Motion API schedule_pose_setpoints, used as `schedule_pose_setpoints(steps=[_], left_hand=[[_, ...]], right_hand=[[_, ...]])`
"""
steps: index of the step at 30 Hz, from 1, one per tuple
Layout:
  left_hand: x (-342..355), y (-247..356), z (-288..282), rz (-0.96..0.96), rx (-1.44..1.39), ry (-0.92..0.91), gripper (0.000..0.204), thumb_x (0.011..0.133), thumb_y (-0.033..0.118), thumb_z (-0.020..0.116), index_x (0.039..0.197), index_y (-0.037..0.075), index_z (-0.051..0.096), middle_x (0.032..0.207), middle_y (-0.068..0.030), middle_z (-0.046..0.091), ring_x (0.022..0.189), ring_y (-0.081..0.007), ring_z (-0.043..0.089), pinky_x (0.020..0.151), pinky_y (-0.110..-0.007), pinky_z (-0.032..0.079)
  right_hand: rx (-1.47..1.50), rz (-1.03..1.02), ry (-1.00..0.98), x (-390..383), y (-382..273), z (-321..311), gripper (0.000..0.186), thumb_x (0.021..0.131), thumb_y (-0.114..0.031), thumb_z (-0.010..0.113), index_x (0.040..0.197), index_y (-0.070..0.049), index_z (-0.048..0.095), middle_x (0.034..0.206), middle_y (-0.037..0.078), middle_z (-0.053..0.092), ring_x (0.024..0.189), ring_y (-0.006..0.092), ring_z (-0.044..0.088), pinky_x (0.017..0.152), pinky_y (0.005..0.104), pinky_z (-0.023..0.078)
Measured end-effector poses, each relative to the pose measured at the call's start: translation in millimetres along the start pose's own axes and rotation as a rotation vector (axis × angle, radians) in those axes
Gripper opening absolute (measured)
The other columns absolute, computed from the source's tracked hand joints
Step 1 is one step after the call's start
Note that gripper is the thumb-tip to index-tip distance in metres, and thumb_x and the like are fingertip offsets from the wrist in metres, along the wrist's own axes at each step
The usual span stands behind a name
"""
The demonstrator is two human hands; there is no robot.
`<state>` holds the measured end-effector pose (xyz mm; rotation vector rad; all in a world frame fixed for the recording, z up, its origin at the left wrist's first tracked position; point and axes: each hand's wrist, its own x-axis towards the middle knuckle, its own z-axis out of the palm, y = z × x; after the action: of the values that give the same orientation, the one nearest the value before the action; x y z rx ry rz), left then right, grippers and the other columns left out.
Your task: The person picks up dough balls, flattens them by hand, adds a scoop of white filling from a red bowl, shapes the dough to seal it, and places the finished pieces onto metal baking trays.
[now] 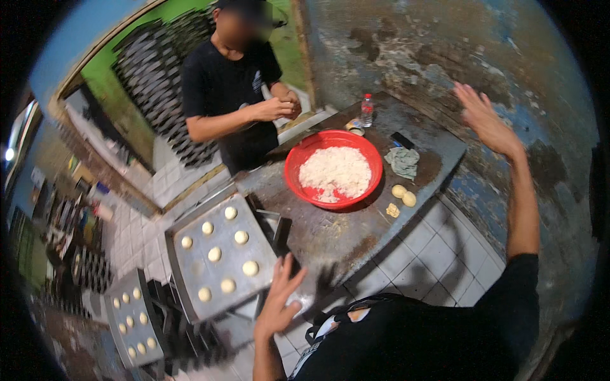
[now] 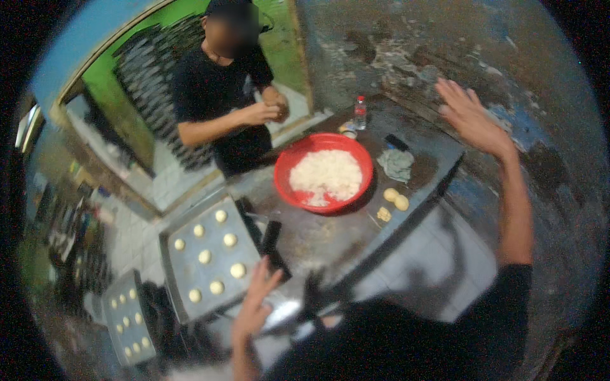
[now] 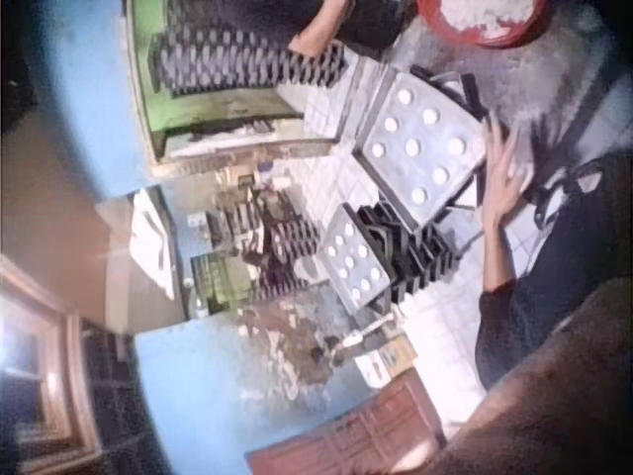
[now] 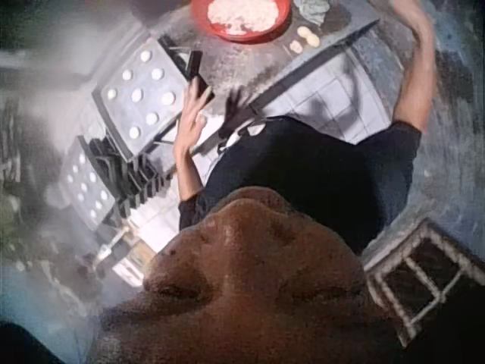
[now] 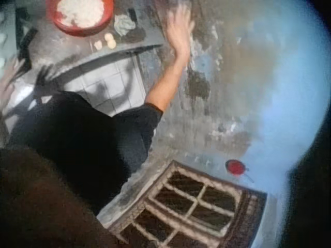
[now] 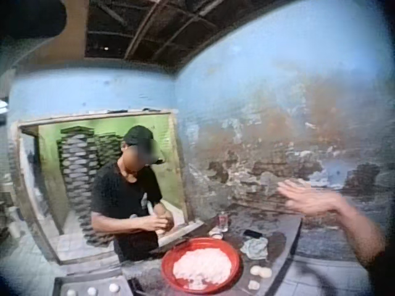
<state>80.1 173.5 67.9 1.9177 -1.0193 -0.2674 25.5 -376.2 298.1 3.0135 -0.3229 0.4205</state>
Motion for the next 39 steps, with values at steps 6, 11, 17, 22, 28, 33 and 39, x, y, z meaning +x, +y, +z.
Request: schedule_pose_setpoints(steps=[6, 11, 17, 22, 28, 33, 39], left_hand=[[22.1, 44.4, 73.2, 0.068, -0.063, -0.045, 0.080, 0.095, 0.071, 0.034, 0.154, 0.018, 0.039, 0.166, -0.0171, 0.010, 0.152, -0.0422, 0.002, 0.121, -0.054, 0.005], [-23.9, 69.3, 111.7, -0.079, -0.146, 0.011, 0.080, 0.096, 0.070, 0.035, 0.155, 0.016, 0.036, 0.166, -0.0176, 0.011, 0.153, -0.0414, 0.004, 0.122, -0.052, 0.005], [-39.2, 98.4, 103.6, -0.046, -0.096, 0.047, 0.078, 0.097, 0.067, 0.035, 0.155, 0.016, 0.037, 0.166, -0.0176, 0.012, 0.153, -0.0408, 0.005, 0.122, -0.052, 0.007], [-65.9, 106.6, 80.7, -0.033, -0.051, 0.024, 0.078, 0.097, 0.068, 0.034, 0.155, 0.016, 0.037, 0.166, -0.0167, 0.013, 0.153, -0.0409, 0.005, 0.122, -0.052, 0.009], [-152.3, 108.4, 35.6, -0.126, 0.020, 0.098, 0.080, 0.097, 0.071, 0.029, 0.153, 0.015, 0.040, 0.165, -0.0167, 0.017, 0.152, -0.0405, 0.009, 0.121, -0.052, 0.010], [-216.0, 94.9, 17.4, -0.163, -0.050, 0.168, 0.085, 0.095, 0.075, 0.027, 0.153, 0.014, 0.041, 0.164, -0.0179, 0.019, 0.152, -0.0395, 0.011, 0.121, -0.052, 0.009], [-255.0, 81.5, 5.8, -0.204, -0.073, 0.152, 0.086, 0.094, 0.077, 0.025, 0.153, 0.015, 0.040, 0.164, -0.0163, 0.020, 0.152, -0.0389, 0.012, 0.122, -0.050, 0.009]], right_hand=[[0.112, -0.008, -0.050, -39.0, 83.5, 14.3, 0.084, 0.095, -0.073, 0.015, 0.159, -0.018, 0.022, 0.166, 0.003, 0.017, 0.154, 0.0243, 0.009, 0.125, 0.0446, 0.002], [0.141, -0.037, -0.093, -31.8, 114.8, 33.6, 0.085, 0.095, -0.074, 0.015, 0.159, -0.019, 0.023, 0.166, 0.003, 0.019, 0.154, 0.0245, 0.009, 0.125, 0.0442, 0.002], [0.177, -0.013, -0.038, -40.2, 133.4, 26.3, 0.082, 0.097, -0.072, 0.017, 0.159, -0.019, 0.023, 0.166, 0.005, 0.018, 0.154, 0.0253, 0.008, 0.125, 0.0443, 0.001], [0.266, 0.115, 0.078, -49.1, 145.1, 27.3, 0.089, 0.088, -0.085, 0.018, 0.158, -0.030, 0.027, 0.167, 0.006, 0.014, 0.153, 0.0358, 0.003, 0.123, 0.0534, 0.001], [0.302, 0.015, 0.130, -56.6, 60.9, -14.4, 0.078, 0.098, -0.070, 0.017, 0.154, -0.019, 0.036, 0.163, 0.007, 0.027, 0.153, 0.0261, 0.014, 0.125, 0.0444, 0.001], [0.457, -0.162, 0.128, -85.2, -41.2, -62.3, 0.076, 0.101, -0.065, 0.020, 0.147, -0.010, 0.046, 0.155, 0.007, 0.040, 0.149, 0.0219, 0.022, 0.125, 0.0443, 0.006], [0.542, -0.301, 0.256, -133.5, -99.1, -96.5, 0.075, 0.101, -0.065, 0.025, 0.142, -0.008, 0.053, 0.148, 0.013, 0.048, 0.145, 0.0276, 0.034, 0.123, 0.0460, 0.014]])
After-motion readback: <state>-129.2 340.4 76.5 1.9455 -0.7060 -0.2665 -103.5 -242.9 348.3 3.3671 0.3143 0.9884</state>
